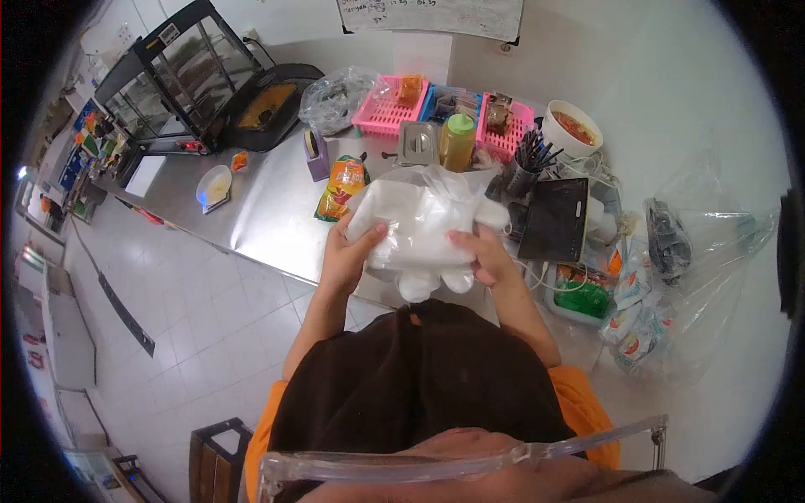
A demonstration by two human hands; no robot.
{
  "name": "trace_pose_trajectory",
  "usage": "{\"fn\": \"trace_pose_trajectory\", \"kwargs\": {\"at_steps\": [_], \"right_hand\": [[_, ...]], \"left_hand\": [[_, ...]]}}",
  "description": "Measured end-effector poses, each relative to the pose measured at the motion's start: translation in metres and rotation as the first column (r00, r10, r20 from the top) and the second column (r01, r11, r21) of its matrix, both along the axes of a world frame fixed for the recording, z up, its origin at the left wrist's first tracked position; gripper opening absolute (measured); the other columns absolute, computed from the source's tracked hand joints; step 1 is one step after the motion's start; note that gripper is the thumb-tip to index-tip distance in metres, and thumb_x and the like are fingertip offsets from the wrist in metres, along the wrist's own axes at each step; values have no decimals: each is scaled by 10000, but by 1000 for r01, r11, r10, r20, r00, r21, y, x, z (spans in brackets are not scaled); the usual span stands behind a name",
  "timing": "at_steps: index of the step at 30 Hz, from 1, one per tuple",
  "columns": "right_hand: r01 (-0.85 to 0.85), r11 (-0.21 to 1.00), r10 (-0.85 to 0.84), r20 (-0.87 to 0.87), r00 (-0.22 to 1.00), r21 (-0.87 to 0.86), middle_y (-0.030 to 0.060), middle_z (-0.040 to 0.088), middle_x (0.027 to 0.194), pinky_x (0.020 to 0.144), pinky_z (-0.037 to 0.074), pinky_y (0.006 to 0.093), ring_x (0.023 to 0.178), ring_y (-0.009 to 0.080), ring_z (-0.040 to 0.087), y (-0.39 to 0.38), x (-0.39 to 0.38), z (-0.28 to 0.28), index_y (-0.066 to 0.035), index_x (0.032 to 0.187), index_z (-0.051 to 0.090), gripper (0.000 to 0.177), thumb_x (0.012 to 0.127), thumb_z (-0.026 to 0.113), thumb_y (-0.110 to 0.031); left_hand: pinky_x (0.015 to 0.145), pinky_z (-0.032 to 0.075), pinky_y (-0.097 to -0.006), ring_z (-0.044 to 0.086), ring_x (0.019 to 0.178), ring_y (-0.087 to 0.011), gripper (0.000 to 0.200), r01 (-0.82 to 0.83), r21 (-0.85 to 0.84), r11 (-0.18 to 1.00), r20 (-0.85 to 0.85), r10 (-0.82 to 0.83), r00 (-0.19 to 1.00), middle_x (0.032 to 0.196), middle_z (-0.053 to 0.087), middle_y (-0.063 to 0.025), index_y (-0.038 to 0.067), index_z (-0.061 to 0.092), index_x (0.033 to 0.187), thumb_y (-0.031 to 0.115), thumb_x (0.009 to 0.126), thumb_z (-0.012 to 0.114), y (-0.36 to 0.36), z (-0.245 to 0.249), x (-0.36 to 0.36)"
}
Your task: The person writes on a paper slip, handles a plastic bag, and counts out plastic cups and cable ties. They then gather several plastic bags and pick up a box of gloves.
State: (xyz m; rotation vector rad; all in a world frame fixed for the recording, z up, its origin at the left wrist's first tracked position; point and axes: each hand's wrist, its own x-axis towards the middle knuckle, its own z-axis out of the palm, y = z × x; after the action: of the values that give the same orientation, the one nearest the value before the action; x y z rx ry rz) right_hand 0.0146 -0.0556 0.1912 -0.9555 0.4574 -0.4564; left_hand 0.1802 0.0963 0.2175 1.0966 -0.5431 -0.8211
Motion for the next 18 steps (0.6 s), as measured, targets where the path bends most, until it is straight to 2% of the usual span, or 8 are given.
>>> {"fn": "trace_pose_trajectory", "kwargs": {"at_steps": [1, 5, 7, 9, 11, 13, 18], "right_hand": [[-44, 992, 36, -68, 997, -115, 112, 545, 1083, 866, 421, 344, 987, 196, 535, 0, 0, 3, -5, 1143, 476, 421, 788, 592, -198], [-38, 999, 36, -105, 994, -21, 120, 575, 993, 796, 457, 312, 891, 186, 573, -6, 0, 3, 18, 1116, 485, 395, 763, 604, -113], [-61, 997, 64, -79, 995, 37, 110, 597, 941, 754, 482, 313, 832, 196, 601, -12, 0, -12, 26, 1084, 503, 374, 752, 604, -116], [-123, 939, 113, -49, 992, -320, 107, 606, 921, 733, 491, 305, 807, 190, 608, -24, -5, -38, 25, 1072, 515, 346, 765, 579, -123], [-178, 935, 185, -6, 983, -306, 107, 612, 915, 716, 500, 300, 796, 185, 614, -28, -4, -52, 23, 1067, 521, 328, 779, 554, -130], [-253, 964, 246, 83, 966, 77, 111, 613, 925, 703, 507, 299, 800, 182, 619, -27, 1, -54, 19, 1071, 522, 318, 793, 528, -136], [-280, 945, 268, 88, 959, 168, 109, 610, 934, 710, 502, 300, 806, 183, 616, -20, 3, -54, 20, 1083, 517, 331, 796, 535, -144]], "left_hand": [[753, 471, -281, 589, 835, -152, 334, -5, -11, 1000, -14, 5, 1000, 943, 598, -91, -36, 500, 1091, 82, 795, 602, 0, 1, -1], [723, 481, -284, 592, 828, -152, 314, -9, -52, 999, -194, -1, 981, 934, 598, -84, -34, 496, 1097, 135, 839, 554, 3, 1, 3], [704, 492, -298, 595, 831, -162, 314, 58, -50, 997, -198, -66, 978, 936, 597, -85, -33, 493, 1103, 159, 856, 526, 8, 6, 5], [696, 504, -318, 598, 837, -175, 318, 143, -79, 987, -192, -156, 969, 942, 596, -91, -36, 490, 1107, 173, 867, 505, 14, 7, 10], [698, 517, -343, 600, 844, -189, 323, 247, -135, 960, -170, -268, 948, 951, 594, -102, -43, 485, 1110, 176, 872, 491, 17, 5, 15], [724, 521, -366, 600, 857, -206, 325, 278, -158, 947, -188, -306, 933, 967, 591, -116, -53, 476, 1119, 138, 857, 491, 20, 11, 13], [790, 512, -395, 593, 900, -238, 379, 322, -196, 926, -136, -351, 927, 1021, 577, -149, -68, 454, 1149, 52, 791, 495, 27, 22, 9]]}}
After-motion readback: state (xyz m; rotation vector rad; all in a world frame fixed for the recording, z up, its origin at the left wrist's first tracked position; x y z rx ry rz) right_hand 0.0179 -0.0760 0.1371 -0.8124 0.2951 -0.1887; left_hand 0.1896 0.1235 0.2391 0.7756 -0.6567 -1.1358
